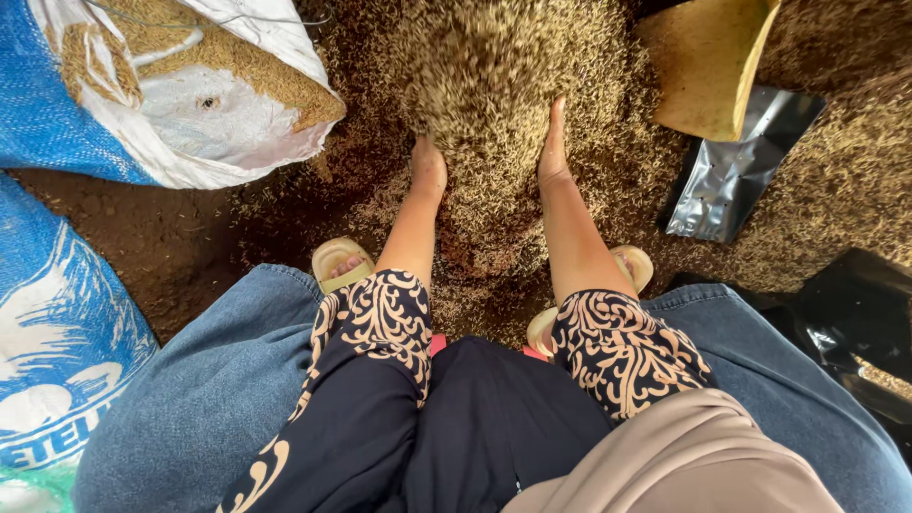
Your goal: The person sits on the ground and repeatedly scoops grain from a large sack, sifting it through their hands to separate chaff, and returns the grain to the pile. The person also handles a black plastic bag at the end.
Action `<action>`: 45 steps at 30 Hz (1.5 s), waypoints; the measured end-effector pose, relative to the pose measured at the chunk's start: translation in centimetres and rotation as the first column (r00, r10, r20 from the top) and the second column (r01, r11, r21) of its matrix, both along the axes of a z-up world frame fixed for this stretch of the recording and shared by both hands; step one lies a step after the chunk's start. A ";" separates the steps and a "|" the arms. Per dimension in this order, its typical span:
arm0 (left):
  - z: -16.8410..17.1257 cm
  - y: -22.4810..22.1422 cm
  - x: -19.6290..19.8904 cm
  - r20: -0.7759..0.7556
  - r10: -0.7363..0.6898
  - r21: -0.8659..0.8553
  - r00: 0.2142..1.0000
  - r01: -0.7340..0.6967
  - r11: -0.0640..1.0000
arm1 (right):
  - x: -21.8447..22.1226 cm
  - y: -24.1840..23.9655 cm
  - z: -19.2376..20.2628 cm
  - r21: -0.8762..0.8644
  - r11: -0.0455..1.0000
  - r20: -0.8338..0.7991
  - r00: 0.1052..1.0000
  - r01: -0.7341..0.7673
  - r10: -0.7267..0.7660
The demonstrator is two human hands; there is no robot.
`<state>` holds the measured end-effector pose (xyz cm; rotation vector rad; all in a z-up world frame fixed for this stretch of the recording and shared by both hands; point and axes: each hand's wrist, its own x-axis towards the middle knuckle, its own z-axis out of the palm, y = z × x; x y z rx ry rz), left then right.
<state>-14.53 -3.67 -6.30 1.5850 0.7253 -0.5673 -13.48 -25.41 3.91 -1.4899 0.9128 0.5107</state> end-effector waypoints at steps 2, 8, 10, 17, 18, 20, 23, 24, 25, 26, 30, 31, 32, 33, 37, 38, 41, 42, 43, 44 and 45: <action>-1.2 -0.3 0.5 -0.020 0.123 -0.193 0.992 -0.125 0.973 | 0.7 0.3 1.5 0.013 1.000 -0.002 1.000 0.022 -0.022; 3.5 -1.2 3.6 0.128 0.024 -0.201 0.992 0.002 0.980 | 1.6 -0.2 8.5 -0.007 1.000 -0.022 1.000 0.017 -0.017; 8.1 -1.8 4.4 0.216 -0.086 -0.118 0.973 0.114 0.986 | 2.5 -0.6 11.3 -0.059 0.998 0.037 0.999 -0.008 0.010; 21.0 -2.2 4.5 0.488 -0.174 -0.063 0.855 0.234 0.970 | 2.7 -0.4 15.7 -0.126 0.986 0.377 0.915 -0.105 0.146; 21.1 -1.8 4.1 0.474 -0.198 0.000 0.858 0.225 0.974 | 2.6 -0.5 15.6 -0.135 0.985 0.407 0.901 -0.104 0.151; 20.1 -0.5 3.3 0.438 -0.242 0.128 0.866 0.207 0.970 | 2.0 -1.0 14.7 -0.201 0.977 0.405 0.902 -0.073 0.150; 16.4 1.5 0.5 0.391 -0.091 0.156 0.916 0.032 0.987 | -0.7 -1.3 11.9 -0.341 0.940 0.234 0.970 0.024 0.061; 15.0 2.4 -1.2 0.287 -0.072 0.234 0.955 0.003 0.972 | -2.3 -1.2 10.6 -0.372 0.926 0.131 0.991 0.064 -0.016; 13.7 3.2 -2.3 0.170 -0.154 0.417 0.973 0.070 0.906 | -4.3 -1.0 9.3 -0.429 0.899 0.079 0.995 0.084 -0.055; 12.5 3.6 -3.3 0.035 -0.210 0.578 0.977 0.152 0.802 | -6.2 -1.0 8.2 -0.483 0.870 0.025 0.995 0.097 -0.098; 9.2 2.5 -6.6 -0.204 -0.097 0.489 0.974 0.187 0.852 | -10.1 1.1 4.3 -0.584 0.810 -0.205 0.976 -0.062 -0.073; 8.8 2.0 -7.3 -0.203 -0.134 0.486 0.970 0.219 0.846 | -10.7 1.7 3.8 -0.582 0.809 -0.215 0.975 -0.079 -0.060; 8.7 1.4 -7.4 -0.196 -0.172 0.483 0.965 0.248 0.840 | -10.8 2.1 3.6 -0.549 0.833 -0.207 0.977 -0.067 -0.058; 8.6 1.0 -7.4 -0.211 -0.173 0.481 0.962 0.256 0.838 | -10.8 2.4 3.5 -0.516 0.855 -0.199 0.978 -0.055 -0.056; 8.5 -0.8 -6.3 -0.186 -0.150 0.400 0.971 0.214 0.891 | -8.8 2.2 3.7 -0.338 0.935 -0.115 0.981 0.108 -0.155; 8.4 -1.2 -6.3 -0.167 -0.134 0.360 0.977 0.187 0.914 | -8.5 2.3 3.5 -0.263 0.954 -0.112 0.977 0.146 -0.180; 8.0 -2.6 -5.5 -0.092 0.007 0.194 0.996 0.011 0.981 | -7.8 2.4 3.0 -0.063 0.977 -0.098 0.973 0.201 -0.207; 7.8 -3.0 -4.9 -0.102 0.052 0.101 0.993 -0.042 0.994 | -7.4 2.7 2.7 -0.019 0.984 -0.078 0.981 0.179 -0.180; 7.8 -3.4 -4.3 -0.116 0.096 0.007 0.989 -0.096 0.995 | -7.1 2.7 2.4 0.023 0.987 -0.056 0.986 0.156 -0.155; 7.7 -3.5 -3.7 -0.135 0.143 -0.083 0.980 -0.155 0.984 | -6.6 2.7 2.1 0.062 0.976 -0.095 0.975 0.207 -0.201; 7.6 -3.6 -3.1 -0.119 0.178 -0.203 0.977 -0.199 0.959 | -6.0 2.5 1.8 0.098 0.961 -0.137 0.960 0.259 -0.245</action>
